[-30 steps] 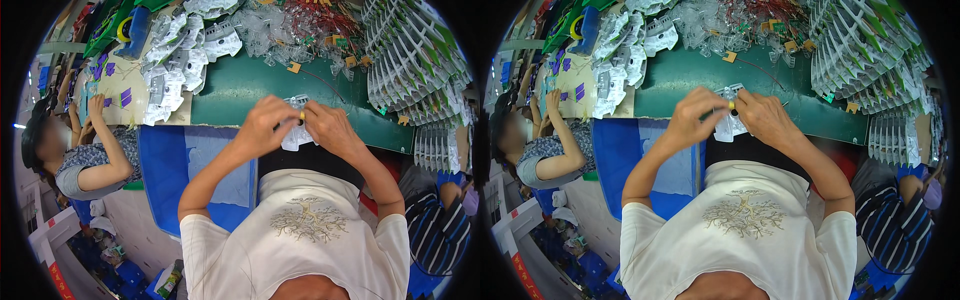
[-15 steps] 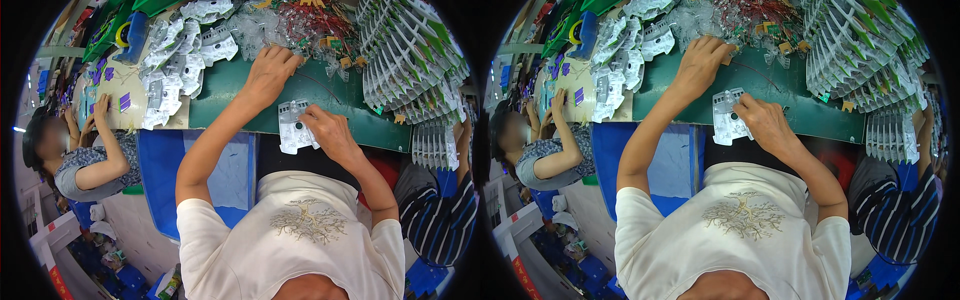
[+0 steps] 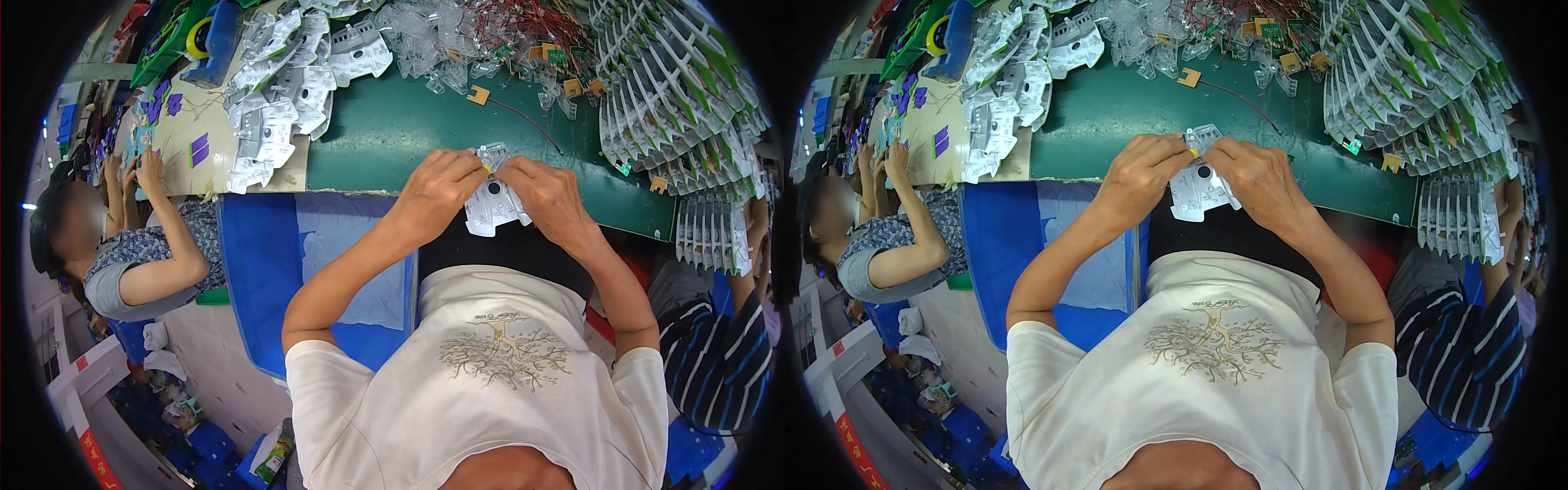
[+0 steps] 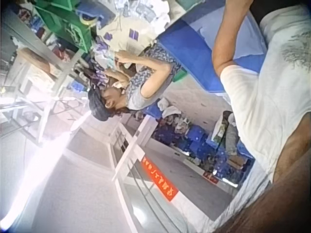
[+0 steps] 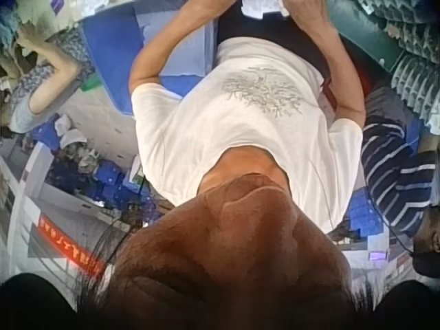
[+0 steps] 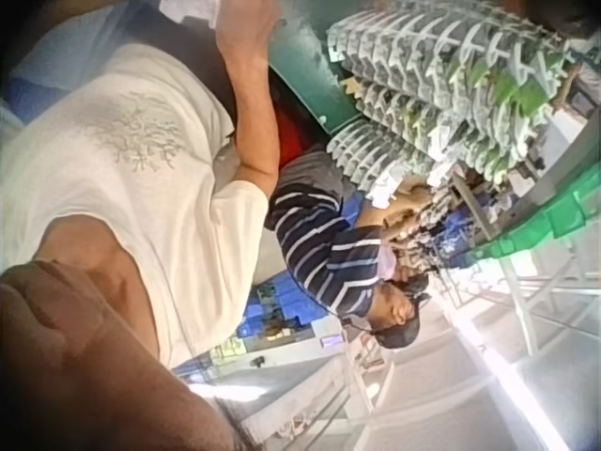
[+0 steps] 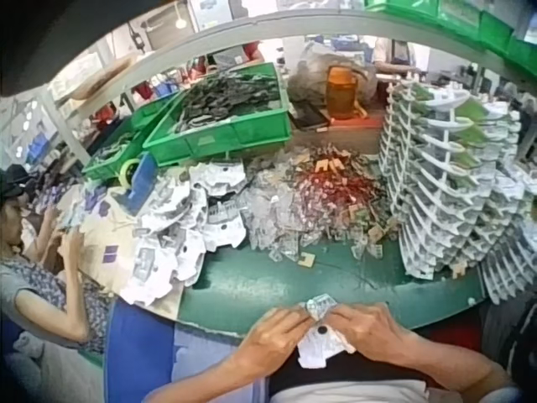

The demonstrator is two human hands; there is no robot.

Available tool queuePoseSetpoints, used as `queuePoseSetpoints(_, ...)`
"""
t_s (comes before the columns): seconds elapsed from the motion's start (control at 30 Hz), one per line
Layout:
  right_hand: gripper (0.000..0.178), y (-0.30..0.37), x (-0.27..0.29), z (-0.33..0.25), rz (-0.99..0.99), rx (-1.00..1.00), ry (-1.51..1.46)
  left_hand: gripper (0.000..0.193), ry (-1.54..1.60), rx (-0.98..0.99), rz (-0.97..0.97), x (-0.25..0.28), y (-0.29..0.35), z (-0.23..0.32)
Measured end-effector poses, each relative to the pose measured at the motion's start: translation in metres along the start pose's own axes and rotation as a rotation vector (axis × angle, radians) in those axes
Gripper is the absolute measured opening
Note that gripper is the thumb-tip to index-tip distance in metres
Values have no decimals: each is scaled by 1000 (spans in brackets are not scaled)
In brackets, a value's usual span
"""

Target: Assembling small plastic components by inserting a yellow part into a white plastic base at a factory workbench.

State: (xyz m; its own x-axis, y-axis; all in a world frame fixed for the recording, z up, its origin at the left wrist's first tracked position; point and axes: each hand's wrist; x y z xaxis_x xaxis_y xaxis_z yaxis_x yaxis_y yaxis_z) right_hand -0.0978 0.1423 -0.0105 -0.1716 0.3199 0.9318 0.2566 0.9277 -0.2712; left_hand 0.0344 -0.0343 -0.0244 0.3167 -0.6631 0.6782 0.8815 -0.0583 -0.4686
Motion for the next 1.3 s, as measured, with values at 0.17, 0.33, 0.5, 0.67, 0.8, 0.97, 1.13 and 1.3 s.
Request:
queuePoseSetpoints(0.17,13,-2,-3,-2,61,-133,-100,21,-63,30,-14,-8,0,3)
queuePoseSetpoints(0.33,13,2,8,-2,60,-244,-128,27,87,93,220,-24,8,1)
queuePoseSetpoints(0.5,28,10,24,-9,-75,-231,-112,45,284,158,311,-31,7,1)
queuePoseSetpoints(0.67,31,12,24,-9,-126,-216,-77,64,384,174,185,-24,2,-5)
queuePoseSetpoints(0.8,30,13,22,-6,-97,-169,-37,63,335,145,37,-17,0,-6)
queuePoseSetpoints(0.97,20,12,34,-11,24,-209,-141,63,244,158,-76,-12,-7,-2)
queuePoseSetpoints(1.13,23,15,52,-8,-170,-347,-892,76,209,149,-145,-8,-9,-1)
queuePoseSetpoints(1.3,22,23,36,-22,70,-134,-307,75,216,150,-96,-15,-6,0)
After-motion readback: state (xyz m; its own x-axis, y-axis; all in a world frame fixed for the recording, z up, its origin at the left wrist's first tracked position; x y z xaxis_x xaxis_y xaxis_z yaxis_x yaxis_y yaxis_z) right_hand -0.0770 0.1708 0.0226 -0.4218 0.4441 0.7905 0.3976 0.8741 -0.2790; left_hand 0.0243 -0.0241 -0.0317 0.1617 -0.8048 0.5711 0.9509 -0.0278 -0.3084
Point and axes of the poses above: each hand's wrist, its own y-axis away from the middle knuckle, its own x-axis out of the back of the hand, z = x × y, and after that the axes turned 13 degrees about y, right-handed
